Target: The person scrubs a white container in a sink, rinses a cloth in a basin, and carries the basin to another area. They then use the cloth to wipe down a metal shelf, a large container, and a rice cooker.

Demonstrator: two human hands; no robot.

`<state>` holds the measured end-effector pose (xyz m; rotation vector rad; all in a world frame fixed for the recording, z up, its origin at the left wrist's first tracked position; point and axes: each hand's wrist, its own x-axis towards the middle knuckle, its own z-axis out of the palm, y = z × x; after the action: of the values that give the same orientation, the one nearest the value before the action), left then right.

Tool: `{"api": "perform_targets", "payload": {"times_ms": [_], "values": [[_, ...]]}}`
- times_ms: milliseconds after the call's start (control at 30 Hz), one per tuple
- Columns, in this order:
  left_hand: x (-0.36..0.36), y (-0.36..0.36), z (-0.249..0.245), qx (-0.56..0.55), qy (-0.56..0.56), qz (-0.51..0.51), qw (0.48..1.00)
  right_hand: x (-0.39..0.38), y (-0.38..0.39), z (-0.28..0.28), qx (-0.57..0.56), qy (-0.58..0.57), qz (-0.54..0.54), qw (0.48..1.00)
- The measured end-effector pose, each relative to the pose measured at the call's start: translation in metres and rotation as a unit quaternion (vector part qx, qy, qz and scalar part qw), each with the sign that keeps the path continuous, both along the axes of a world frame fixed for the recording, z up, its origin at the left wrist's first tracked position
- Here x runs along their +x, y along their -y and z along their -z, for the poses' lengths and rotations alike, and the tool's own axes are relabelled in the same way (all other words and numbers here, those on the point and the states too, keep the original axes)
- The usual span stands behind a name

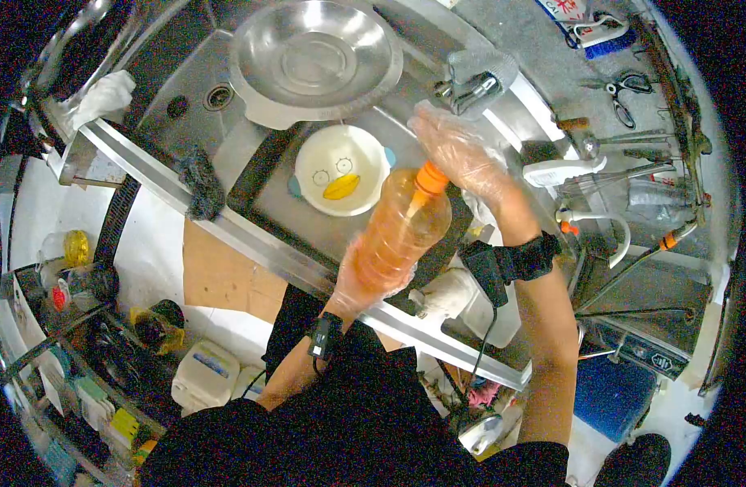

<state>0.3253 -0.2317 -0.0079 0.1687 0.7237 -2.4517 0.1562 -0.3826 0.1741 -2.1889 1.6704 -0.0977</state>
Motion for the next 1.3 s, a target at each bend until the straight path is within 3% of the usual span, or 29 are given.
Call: {"api": "perform_targets", "payload": {"times_ms": [100,200,300,367,400,533,600,633,700,733,800,833,933,967,1067,1100,1133,1167,1200,1233,1267,1300], "values": [[-0.001,0.002,0.003,0.017,-0.011,-0.001,1.000,-0.001,0.000,0.009,0.008,-0.026,0.061,0.998],[0.003,-0.001,-0.005,0.050,-0.015,0.023,0.998,-0.008,-0.001,0.028,-0.001,0.005,0.014,1.000],[-0.001,-0.001,-0.014,0.033,-0.036,0.012,0.999,-0.010,0.005,0.026,0.004,-0.062,-0.046,0.997],[0.001,0.001,-0.014,0.040,0.006,0.010,0.999,-0.012,0.009,0.016,-0.063,-0.124,-0.184,0.973],[0.002,0.001,-0.014,0.041,0.008,0.010,0.999,-0.012,0.012,0.020,-0.194,-0.165,-0.239,0.937],[0.001,0.000,-0.010,0.026,-0.008,-0.003,1.000,-0.002,0.012,0.008,-0.098,-0.143,-0.172,0.970],[0.002,-0.001,-0.008,0.016,-0.017,-0.009,1.000,0.018,0.010,0.002,0.010,-0.042,-0.012,0.999],[0.004,0.000,-0.008,0.039,-0.003,-0.003,0.999,0.020,0.009,0.005,0.011,-0.041,-0.011,0.999],[0.007,-0.001,-0.008,0.062,0.012,0.005,0.998,0.020,0.005,0.012,0.051,0.068,0.088,0.992],[0.010,-0.002,-0.008,0.052,0.006,0.007,0.999,0.020,0.004,0.014,0.052,0.069,0.089,0.992],[0.012,-0.004,-0.012,0.041,0.001,0.010,0.999,0.027,0.002,0.010,0.080,-0.075,0.036,0.993],[0.011,-0.007,-0.018,0.060,0.003,0.018,0.998,0.038,0.000,0.003,0.079,-0.190,-0.044,0.978],[0.008,-0.009,-0.014,0.060,0.004,0.029,0.998,0.043,0.001,0.000,0.086,-0.176,-0.047,0.980],[0.009,-0.009,-0.010,0.041,0.005,0.031,0.999,0.015,-0.002,0.034,-0.158,-0.030,-0.127,0.979],[0.008,-0.008,-0.013,0.030,0.008,0.015,0.999,0.016,0.003,0.007,-0.094,-0.076,-0.121,0.985],[0.007,-0.010,-0.013,0.029,0.007,0.017,0.999,0.013,0.001,0.012,-0.119,-0.058,-0.114,0.985],[0.007,-0.011,-0.011,-0.231,0.178,0.008,0.956,0.008,-0.002,0.021,-0.119,-0.059,-0.112,0.985],[0.008,-0.013,-0.010,-0.469,0.331,-0.002,0.819,0.003,-0.006,0.033,-0.172,-0.054,-0.130,0.975],[0.012,-0.015,-0.010,-0.470,0.330,0.001,0.819,0.004,-0.010,0.035,-0.225,-0.049,-0.146,0.962],[0.017,-0.015,-0.009,-0.241,0.184,0.015,0.953,0.004,-0.019,0.022,-0.179,-0.078,-0.164,0.967],[0.019,-0.014,-0.010,0.011,0.023,0.026,0.999,0.001,-0.022,0.028,-0.180,-0.078,-0.164,0.967],[0.019,-0.012,-0.011,0.008,0.024,0.023,0.999,0.004,-0.024,0.031,-0.229,-0.114,-0.180,0.950]]}}
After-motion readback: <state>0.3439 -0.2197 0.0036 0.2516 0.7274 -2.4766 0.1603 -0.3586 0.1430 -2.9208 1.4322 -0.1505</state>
